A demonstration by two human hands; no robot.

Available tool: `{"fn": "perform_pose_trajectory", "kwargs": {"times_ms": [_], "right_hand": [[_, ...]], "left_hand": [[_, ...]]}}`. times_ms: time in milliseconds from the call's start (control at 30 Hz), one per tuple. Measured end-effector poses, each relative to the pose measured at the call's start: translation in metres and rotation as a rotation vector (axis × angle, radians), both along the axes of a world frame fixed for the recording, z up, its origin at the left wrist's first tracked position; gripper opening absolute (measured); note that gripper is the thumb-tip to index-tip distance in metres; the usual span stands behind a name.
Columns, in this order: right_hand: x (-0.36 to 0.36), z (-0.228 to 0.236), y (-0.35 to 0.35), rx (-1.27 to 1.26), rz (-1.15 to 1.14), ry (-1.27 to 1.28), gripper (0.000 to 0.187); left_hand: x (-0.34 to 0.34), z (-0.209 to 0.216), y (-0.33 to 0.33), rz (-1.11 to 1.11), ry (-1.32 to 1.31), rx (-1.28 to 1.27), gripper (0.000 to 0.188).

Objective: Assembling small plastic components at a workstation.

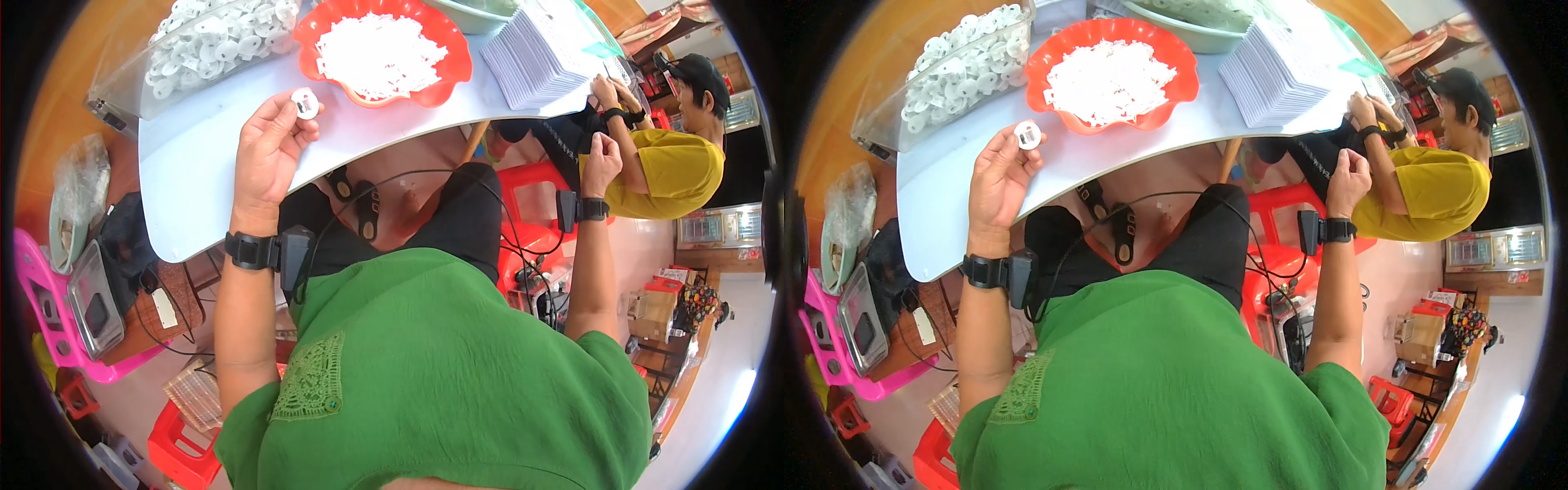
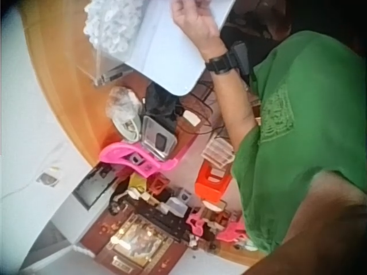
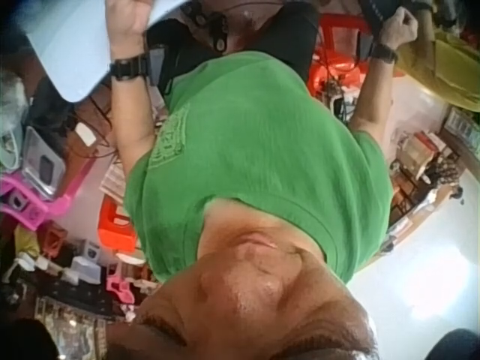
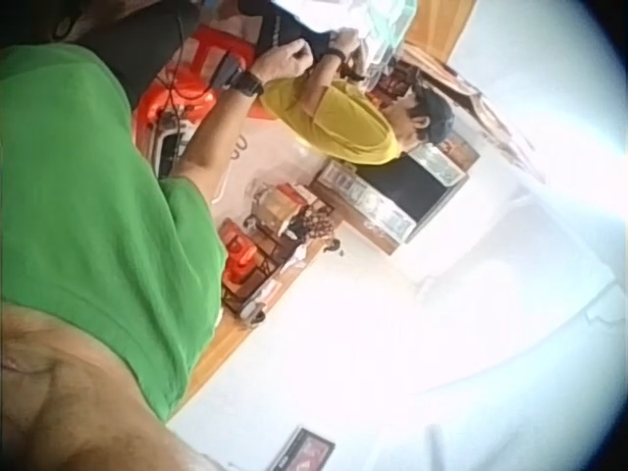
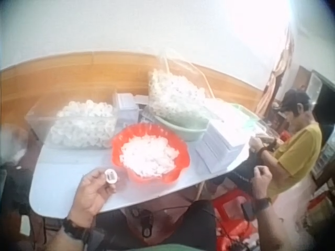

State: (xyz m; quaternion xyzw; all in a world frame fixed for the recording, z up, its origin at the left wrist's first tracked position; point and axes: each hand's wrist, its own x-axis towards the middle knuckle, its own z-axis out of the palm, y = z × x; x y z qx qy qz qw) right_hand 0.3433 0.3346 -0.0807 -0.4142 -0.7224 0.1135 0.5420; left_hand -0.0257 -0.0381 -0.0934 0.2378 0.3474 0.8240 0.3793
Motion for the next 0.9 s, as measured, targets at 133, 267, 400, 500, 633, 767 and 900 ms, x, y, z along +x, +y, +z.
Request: {"fn": "perform_pose_trajectory", "kwargs": {"times_ms": [133,267,400,500,633,767,900], "right_hand": [[-0.009,0.016,-0.013,-0.107,0.130,0.061,0.012],[-0.033,0.049,-0.037,-0.172,0.227,0.099,0.010],[-0.046,0.085,-0.045,-0.095,0.296,0.071,0.010],[-0.061,0.113,-0.053,-0.042,0.363,-0.068,0.008],[-0.089,0.152,-0.049,0.114,0.456,-0.352,0.007],[-0.116,0.166,-0.012,0.126,0.574,-0.514,0.008],[-0.134,0.175,0.030,0.194,0.502,-0.725,0.013]], "left_hand": [[0.003,0.000,0.002,-0.004,0.006,0.009,0.026],[0.006,0.001,-0.001,0.024,-0.030,-0.023,0.024],[0.007,0.006,0.000,0.023,-0.042,-0.043,0.022],[0.006,0.007,0.001,0.015,-0.040,-0.050,0.023],[0.007,0.011,-0.002,0.038,-0.051,-0.080,0.025],[0.012,0.010,0.000,0.078,-0.087,-0.064,0.026],[0.010,0.014,0.004,0.027,-0.105,-0.072,0.025]]}}
